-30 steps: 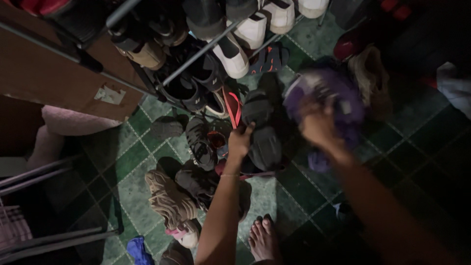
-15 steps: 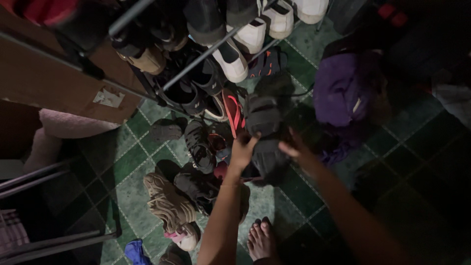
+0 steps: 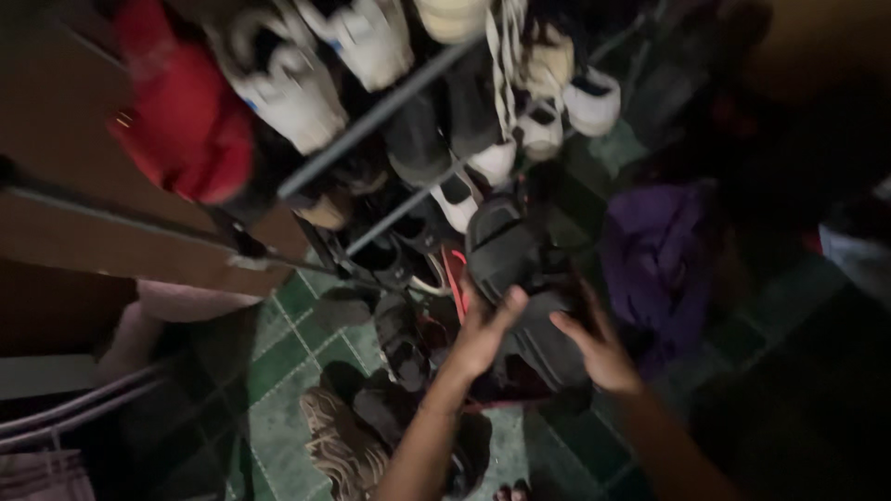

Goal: The person wipes several pairs of shoes and sandals with a purple cloth, then places them on a metal shoe rack. The person handles sneakers, sandals, and flip-flops one at a time, wiping them before arranging them on the rack.

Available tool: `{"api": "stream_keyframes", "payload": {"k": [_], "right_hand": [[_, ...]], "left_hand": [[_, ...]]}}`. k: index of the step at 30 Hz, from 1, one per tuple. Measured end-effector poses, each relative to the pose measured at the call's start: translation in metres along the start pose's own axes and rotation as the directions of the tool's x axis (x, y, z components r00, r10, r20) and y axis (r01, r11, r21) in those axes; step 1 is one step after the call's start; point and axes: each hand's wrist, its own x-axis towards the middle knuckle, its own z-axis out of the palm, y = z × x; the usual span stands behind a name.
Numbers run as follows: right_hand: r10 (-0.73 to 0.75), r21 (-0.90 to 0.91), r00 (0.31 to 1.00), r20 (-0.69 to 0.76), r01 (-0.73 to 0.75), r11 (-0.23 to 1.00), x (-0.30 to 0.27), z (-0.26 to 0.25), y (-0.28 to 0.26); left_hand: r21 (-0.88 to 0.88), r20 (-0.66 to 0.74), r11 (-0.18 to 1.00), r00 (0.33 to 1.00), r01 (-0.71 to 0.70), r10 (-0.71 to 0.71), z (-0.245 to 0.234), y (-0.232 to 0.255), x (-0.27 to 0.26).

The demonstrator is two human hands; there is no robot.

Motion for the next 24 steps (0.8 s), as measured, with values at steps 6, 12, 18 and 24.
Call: {"api": "stream_keyframes", "payload": {"k": [6,12,18,24], "right_hand": [[-0.054,0.043,0.998,-0.023,0.055,0.998,-0.004,-0.002,-0.114],[-0.088,0.322,0.974,0.209,0.016,0.946,-0.017,-0.004,-0.217],[0.201,0.228,0.947,0.249,-0.259,0.939,-0.012,-0.051,-0.178],[0.570,0.224,0.806,0.160,-0.592,0.774,-0.026,-0.080,-0.089]], "left_hand": [[-0.119,0.195,0.986,0.971,-0.115,0.136,0.009,0.124,-0.041],[0.062,0.096,0.915,0.915,-0.399,0.393,0.033,0.214,-0.074],[-0.028,0.055,0.993,0.992,-0.115,0.116,0.064,0.171,-0.071],[-0.056,0.030,0.998,0.999,0.031,-0.030,0.100,0.060,-0.070]]}}
